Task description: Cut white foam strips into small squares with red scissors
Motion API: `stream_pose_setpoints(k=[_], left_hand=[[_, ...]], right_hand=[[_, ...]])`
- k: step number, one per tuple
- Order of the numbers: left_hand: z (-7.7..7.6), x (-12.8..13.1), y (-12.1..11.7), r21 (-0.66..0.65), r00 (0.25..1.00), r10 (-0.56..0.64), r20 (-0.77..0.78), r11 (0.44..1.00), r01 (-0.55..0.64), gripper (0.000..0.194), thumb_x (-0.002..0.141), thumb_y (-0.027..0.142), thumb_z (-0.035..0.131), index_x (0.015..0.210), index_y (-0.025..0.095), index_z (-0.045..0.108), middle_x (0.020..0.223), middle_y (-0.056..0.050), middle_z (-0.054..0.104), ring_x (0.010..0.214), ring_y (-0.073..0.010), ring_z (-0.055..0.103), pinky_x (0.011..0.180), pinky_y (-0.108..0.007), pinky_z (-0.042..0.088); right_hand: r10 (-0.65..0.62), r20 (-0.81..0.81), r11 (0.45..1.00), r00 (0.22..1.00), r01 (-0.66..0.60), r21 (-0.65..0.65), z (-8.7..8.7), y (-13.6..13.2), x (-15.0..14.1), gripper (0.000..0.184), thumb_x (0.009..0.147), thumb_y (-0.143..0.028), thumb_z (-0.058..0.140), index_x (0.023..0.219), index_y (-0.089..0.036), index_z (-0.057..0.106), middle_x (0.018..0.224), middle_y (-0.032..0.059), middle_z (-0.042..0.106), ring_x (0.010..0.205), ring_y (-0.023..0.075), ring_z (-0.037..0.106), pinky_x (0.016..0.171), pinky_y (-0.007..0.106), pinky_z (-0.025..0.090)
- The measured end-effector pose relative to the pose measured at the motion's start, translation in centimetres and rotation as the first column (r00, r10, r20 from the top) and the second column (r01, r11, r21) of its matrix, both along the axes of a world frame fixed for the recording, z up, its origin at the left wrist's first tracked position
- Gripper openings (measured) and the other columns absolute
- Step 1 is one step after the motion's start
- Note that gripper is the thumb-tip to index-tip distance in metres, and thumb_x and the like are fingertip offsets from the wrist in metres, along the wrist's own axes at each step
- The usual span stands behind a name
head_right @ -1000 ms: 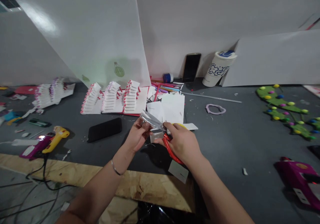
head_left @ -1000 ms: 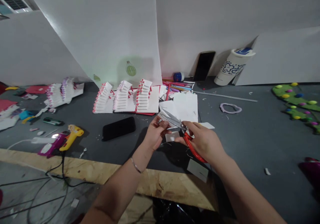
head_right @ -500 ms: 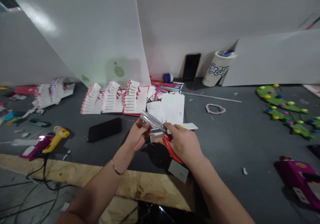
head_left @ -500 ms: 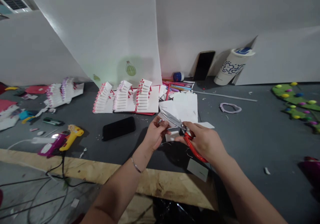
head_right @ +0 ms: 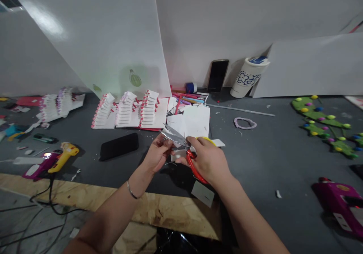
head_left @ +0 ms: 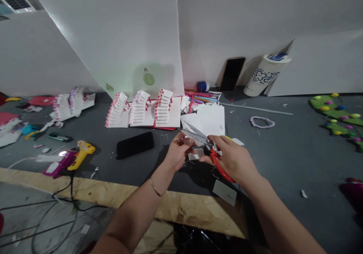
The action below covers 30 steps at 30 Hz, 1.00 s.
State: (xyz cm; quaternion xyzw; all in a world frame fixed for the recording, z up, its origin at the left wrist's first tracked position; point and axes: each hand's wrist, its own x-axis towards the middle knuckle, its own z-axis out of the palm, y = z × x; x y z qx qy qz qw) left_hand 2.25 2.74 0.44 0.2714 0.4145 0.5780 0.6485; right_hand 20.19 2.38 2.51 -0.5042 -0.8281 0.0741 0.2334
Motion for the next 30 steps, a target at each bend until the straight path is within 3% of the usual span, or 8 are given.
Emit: stream_pose_setpoints(k=[8,21,30], left_hand=[[-0.01,0.17,-0.12,0.006,1.000,0.004,-0.027,1.000,-0.003,0.042,0.054,0.033,0.087,0.086,0.017,0.064,0.066,0.003,0.062,0.059,-0.0104,0.057,0.049,-0.021,0.049],[0.01,0.19,-0.09,0.000,1.000,0.008,-0.030,1.000,-0.008,0.041,0.054,0.034,0.086,0.083,0.017,0.062,0.066,0.003,0.061,0.061,-0.0111,0.058,0.047,-0.019,0.047],[0.04,0.15,-0.11,-0.014,1.000,0.001,-0.010,1.000,-0.001,0.043,0.053,0.034,0.087,0.084,0.017,0.062,0.066,0.003,0.061,0.060,-0.0103,0.057,0.047,-0.019,0.047]], right_hand=[[0.010,0.023,1.000,1.000,-0.009,-0.023,0.04,-0.03,-0.04,0.049,0.085,-0.060,0.052,0.111,-0.020,0.060,0.091,0.0092,0.068,0.075,0.0230,0.064,0.057,0.028,0.040],[-0.029,0.000,0.997,1.000,0.029,0.074,-0.31,-0.06,-0.44,0.051,0.087,-0.063,0.044,0.100,-0.019,0.066,0.071,0.0058,0.065,0.056,0.0179,0.059,0.050,0.026,0.030],[-0.007,0.008,0.999,1.000,0.007,0.032,-0.44,0.03,-0.32,0.052,0.087,-0.064,0.043,0.100,-0.019,0.065,0.070,0.0055,0.066,0.052,0.0175,0.058,0.049,0.026,0.030]])
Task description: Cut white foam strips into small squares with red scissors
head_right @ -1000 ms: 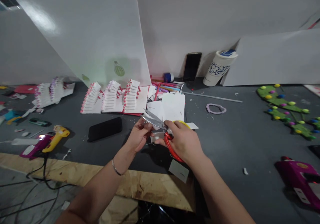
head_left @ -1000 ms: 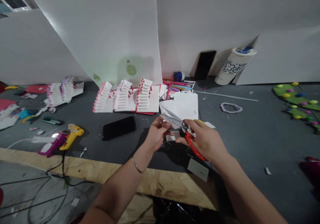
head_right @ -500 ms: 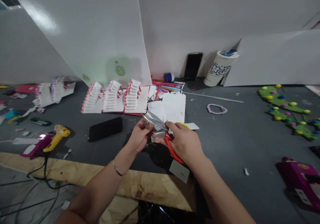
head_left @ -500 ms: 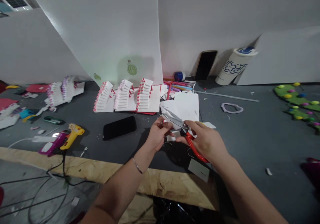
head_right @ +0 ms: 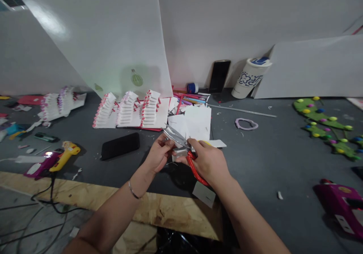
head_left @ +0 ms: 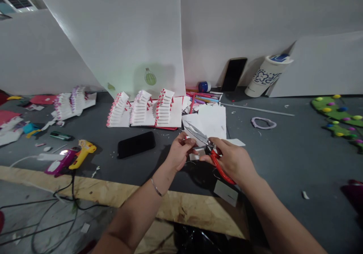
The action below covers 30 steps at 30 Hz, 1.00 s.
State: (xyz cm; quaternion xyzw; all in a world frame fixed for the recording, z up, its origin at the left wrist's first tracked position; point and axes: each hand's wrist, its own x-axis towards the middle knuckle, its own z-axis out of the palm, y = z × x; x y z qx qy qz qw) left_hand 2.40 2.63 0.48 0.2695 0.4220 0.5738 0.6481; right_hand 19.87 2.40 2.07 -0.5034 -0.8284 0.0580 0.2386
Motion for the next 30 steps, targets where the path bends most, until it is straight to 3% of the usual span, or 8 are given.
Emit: stream_pose_setpoints(k=[7,21,30], left_hand=[[0.23,-0.07,-0.04,-0.010,1.000,-0.003,-0.016,1.000,0.003,0.042,0.054,0.033,0.087,0.084,0.017,0.062,0.065,0.004,0.060,0.058,-0.0096,0.056,0.047,-0.019,0.047],[0.19,-0.11,-0.05,-0.017,1.000,-0.018,0.002,1.000,0.018,0.046,0.053,0.033,0.088,0.089,0.017,0.063,0.066,0.003,0.062,0.059,-0.0106,0.058,0.047,-0.019,0.047],[0.31,-0.13,-0.05,-0.015,0.999,-0.052,0.016,0.999,0.052,0.048,0.054,0.034,0.087,0.092,0.017,0.062,0.069,0.001,0.066,0.060,-0.0117,0.062,0.047,-0.018,0.048]], right_hand=[[0.000,0.011,1.000,1.000,0.000,-0.010,0.05,-0.08,-0.13,0.046,0.088,-0.059,0.046,0.102,-0.019,0.064,0.073,0.0070,0.067,0.055,0.0192,0.060,0.049,0.027,0.031],[0.028,-0.022,0.999,0.999,-0.028,-0.038,-0.63,0.10,0.11,0.054,0.088,-0.065,0.041,0.102,-0.018,0.064,0.067,0.0069,0.067,0.050,0.0186,0.059,0.048,0.027,0.032],[0.027,-0.073,0.992,0.997,-0.035,-0.118,-0.10,0.08,0.18,0.052,0.089,-0.066,0.038,0.094,-0.021,0.065,0.052,0.0030,0.063,0.046,0.0187,0.059,0.047,0.025,0.034]])
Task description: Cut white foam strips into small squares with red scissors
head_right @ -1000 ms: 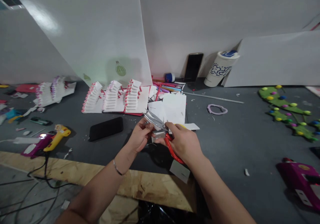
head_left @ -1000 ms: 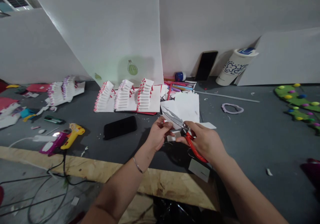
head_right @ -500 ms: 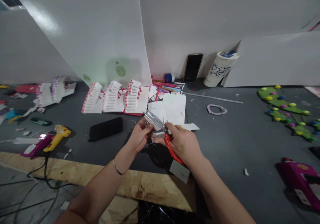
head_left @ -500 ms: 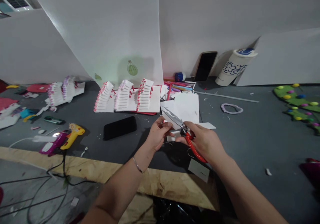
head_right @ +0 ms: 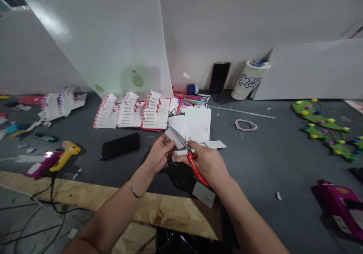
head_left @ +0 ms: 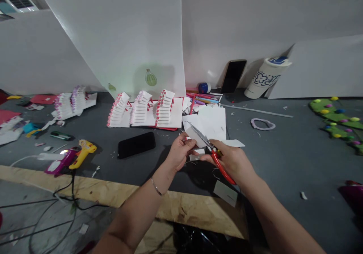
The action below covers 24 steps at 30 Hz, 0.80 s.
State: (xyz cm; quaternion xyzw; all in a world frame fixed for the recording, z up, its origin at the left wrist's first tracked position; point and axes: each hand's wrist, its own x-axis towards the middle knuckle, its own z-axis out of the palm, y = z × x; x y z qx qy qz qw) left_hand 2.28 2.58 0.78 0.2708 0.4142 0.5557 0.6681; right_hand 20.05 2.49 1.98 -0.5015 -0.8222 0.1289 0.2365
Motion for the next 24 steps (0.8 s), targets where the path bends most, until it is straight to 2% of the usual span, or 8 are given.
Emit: stream_pose_setpoints(k=[2,6,11,14,18,21,24], left_hand=[[-0.1,0.0,0.0,0.001,1.000,0.003,-0.009,1.000,-0.003,0.047,0.054,0.034,0.087,0.089,0.016,0.060,0.067,0.002,0.065,0.059,-0.0110,0.061,0.049,-0.019,0.049],[-0.2,0.0,-0.1,0.013,0.999,0.019,-0.045,1.000,-0.018,0.046,0.059,0.034,0.084,0.091,0.015,0.058,0.069,0.001,0.063,0.060,-0.0112,0.061,0.052,-0.021,0.050],[-0.1,0.0,0.0,0.044,0.990,0.074,-0.119,0.997,-0.069,0.036,0.062,0.034,0.079,0.086,0.016,0.059,0.070,0.002,0.059,0.061,-0.0102,0.058,0.051,-0.020,0.049],[-0.2,0.0,0.1,0.035,0.983,0.081,-0.166,0.996,-0.077,0.028,0.065,0.035,0.073,0.081,0.016,0.060,0.068,0.002,0.058,0.058,-0.0095,0.054,0.049,-0.020,0.047],[-0.3,-0.2,0.1,0.024,0.971,0.019,-0.238,1.000,-0.014,0.022,0.072,0.036,0.065,0.083,0.016,0.062,0.056,0.004,0.053,0.048,-0.0086,0.048,0.049,-0.020,0.043],[-0.3,-0.1,0.0,0.064,0.945,0.002,-0.326,0.998,0.020,0.023,0.072,0.032,0.066,0.089,0.017,0.066,0.064,0.002,0.060,0.053,-0.0094,0.051,0.055,-0.021,0.042],[-0.2,0.3,-0.1,0.125,0.914,-0.023,-0.404,0.989,0.080,0.027,0.071,0.027,0.068,0.097,0.018,0.069,0.079,-0.002,0.067,0.068,-0.0124,0.057,0.064,-0.021,0.044]], right_hand=[[-0.044,0.009,0.999,0.999,0.043,0.008,-0.2,0.2,0.2,0.052,0.089,-0.065,0.040,0.098,-0.021,0.065,0.053,0.0031,0.063,0.047,0.0189,0.059,0.047,0.025,0.034],[-0.210,0.029,0.974,0.977,0.206,0.091,-0.5,0.8,0.9,0.055,0.087,-0.066,0.041,0.106,-0.019,0.064,0.061,0.0052,0.065,0.051,0.0196,0.060,0.049,0.026,0.033],[-0.328,0.043,0.943,0.944,0.324,0.074,-0.1,1.5,2.0,0.051,0.088,-0.060,0.044,0.115,-0.019,0.060,0.076,0.0066,0.066,0.061,0.0204,0.060,0.050,0.026,0.033],[-0.344,0.043,0.937,0.938,0.339,0.086,-0.1,1.9,2.6,0.047,0.088,-0.054,0.047,0.116,-0.019,0.060,0.079,0.0073,0.065,0.066,0.0224,0.059,0.053,0.029,0.036],[-0.312,0.009,0.946,0.950,0.310,0.099,-0.7,2.8,4.0,0.041,0.085,-0.046,0.051,0.115,-0.019,0.061,0.080,0.0069,0.064,0.072,0.0233,0.059,0.061,0.031,0.041],[-0.301,0.000,0.949,0.954,0.299,0.100,-1.2,3.6,5.4,0.040,0.082,-0.040,0.055,0.116,-0.020,0.061,0.083,0.0063,0.064,0.076,0.0232,0.060,0.064,0.031,0.043],[-0.359,0.012,0.930,0.933,0.356,0.095,-1.6,4.3,6.7,0.039,0.078,-0.035,0.057,0.113,-0.020,0.063,0.082,0.0065,0.065,0.076,0.0237,0.061,0.063,0.031,0.043]])
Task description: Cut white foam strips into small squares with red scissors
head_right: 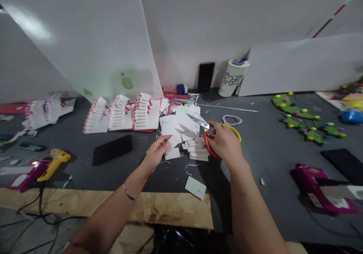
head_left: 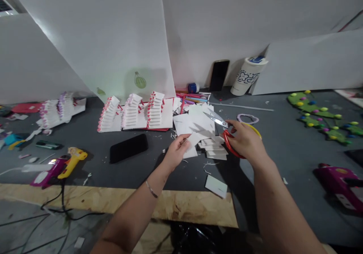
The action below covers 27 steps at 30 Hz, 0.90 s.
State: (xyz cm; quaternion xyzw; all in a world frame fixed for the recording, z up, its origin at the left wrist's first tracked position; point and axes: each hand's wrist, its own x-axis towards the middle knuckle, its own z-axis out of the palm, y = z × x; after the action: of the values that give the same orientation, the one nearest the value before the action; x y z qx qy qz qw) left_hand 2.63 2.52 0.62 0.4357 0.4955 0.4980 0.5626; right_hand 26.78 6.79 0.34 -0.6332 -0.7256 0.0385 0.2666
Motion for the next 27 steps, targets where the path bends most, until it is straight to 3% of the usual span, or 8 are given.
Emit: stream_pose_setpoints(k=[5,9,11,14,16,18,20,27], left_hand=[[0.7,0.9,-0.1,0.099,0.965,-0.142,-0.222,0.981,0.167,0.030,0.077,0.021,0.062,0.106,0.022,0.070,0.097,-0.005,0.070,0.089,-0.0188,0.062,0.081,-0.026,0.046],[0.9,1.2,-0.1,0.162,0.844,-0.173,-0.508,0.943,0.291,0.031,0.080,0.015,0.054,0.105,0.024,0.070,0.107,-0.007,0.070,0.100,-0.0236,0.062,0.090,-0.033,0.044],[0.9,1.0,-0.5,0.158,0.736,-0.180,-0.652,0.918,0.364,0.033,0.080,0.012,0.050,0.104,0.023,0.070,0.107,-0.008,0.070,0.100,-0.0256,0.062,0.091,-0.037,0.043],[0.7,-0.3,-1.7,0.068,0.493,-0.205,-0.845,0.875,0.479,0.035,0.082,0.011,0.043,0.106,0.020,0.068,0.106,-0.010,0.069,0.100,-0.0270,0.059,0.093,-0.042,0.040],[0.6,-1.5,-2.7,-0.015,0.338,-0.216,-0.916,0.861,0.509,0.036,0.085,0.011,0.039,0.108,0.020,0.065,0.105,-0.009,0.068,0.100,-0.0256,0.057,0.094,-0.043,0.038],[0.5,-2.8,-3.7,-0.066,0.242,-0.211,-0.947,0.866,0.496,0.036,0.086,0.011,0.038,0.108,0.021,0.064,0.103,-0.007,0.067,0.100,-0.0236,0.056,0.093,-0.042,0.038],[0.5,-3.8,-4.4,-0.091,0.200,-0.206,-0.958,0.878,0.469,0.032,0.087,0.013,0.039,0.105,0.021,0.064,0.101,-0.006,0.066,0.100,-0.0221,0.055,0.093,-0.040,0.038],[1.5,-4.6,-4.4,-0.040,0.180,-0.122,-0.976,0.915,0.402,0.021,0.092,0.027,0.048,0.085,0.021,0.067,0.096,-0.005,0.065,0.095,-0.0206,0.056,0.088,-0.040,0.037]], right_hand=[[-0.089,-0.003,0.994,0.996,0.089,-0.070,-0.5,0.6,0.8,0.039,0.077,-0.032,0.058,0.113,-0.017,0.063,0.086,0.0088,0.070,0.077,0.0247,0.064,0.062,0.030,0.042],[-0.090,-0.034,0.966,0.995,0.080,-0.244,-0.4,0.4,0.4,0.039,0.078,-0.031,0.059,0.115,-0.018,0.061,0.091,0.0099,0.073,0.078,0.0253,0.067,0.060,0.029,0.041],[-0.069,-0.057,0.949,0.996,0.048,-0.310,-0.4,0.3,0.1,0.040,0.079,-0.031,0.059,0.117,-0.018,0.060,0.095,0.0106,0.074,0.081,0.0258,0.068,0.060,0.029,0.041],[-0.018,-0.080,0.939,0.997,-0.011,-0.343,-0.4,0.3,-0.2,0.039,0.080,-0.028,0.056,0.118,-0.019,0.060,0.095,0.0089,0.074,0.081,0.0245,0.068,0.061,0.027,0.042],[0.012,-0.091,0.937,0.996,-0.043,-0.347,-0.5,0.3,-0.4,0.038,0.080,-0.025,0.056,0.117,-0.020,0.060,0.094,0.0077,0.074,0.081,0.0234,0.068,0.062,0.026,0.042],[0.033,-0.100,0.932,0.994,-0.067,-0.355,-0.6,0.3,-0.6,0.039,0.079,-0.024,0.057,0.117,-0.020,0.060,0.094,0.0078,0.074,0.082,0.0234,0.068,0.062,0.026,0.042],[0.051,-0.108,0.927,0.993,-0.088,-0.364,-0.7,0.3,-0.7,0.039,0.078,-0.025,0.059,0.116,-0.020,0.061,0.094,0.0079,0.074,0.082,0.0235,0.068,0.062,0.025,0.042],[0.089,-0.121,0.902,0.989,-0.132,-0.410,-0.6,0.0,-1.5,0.039,0.079,-0.035,0.061,0.116,-0.023,0.061,0.095,0.0073,0.074,0.083,0.0233,0.068,0.061,0.025,0.042]])
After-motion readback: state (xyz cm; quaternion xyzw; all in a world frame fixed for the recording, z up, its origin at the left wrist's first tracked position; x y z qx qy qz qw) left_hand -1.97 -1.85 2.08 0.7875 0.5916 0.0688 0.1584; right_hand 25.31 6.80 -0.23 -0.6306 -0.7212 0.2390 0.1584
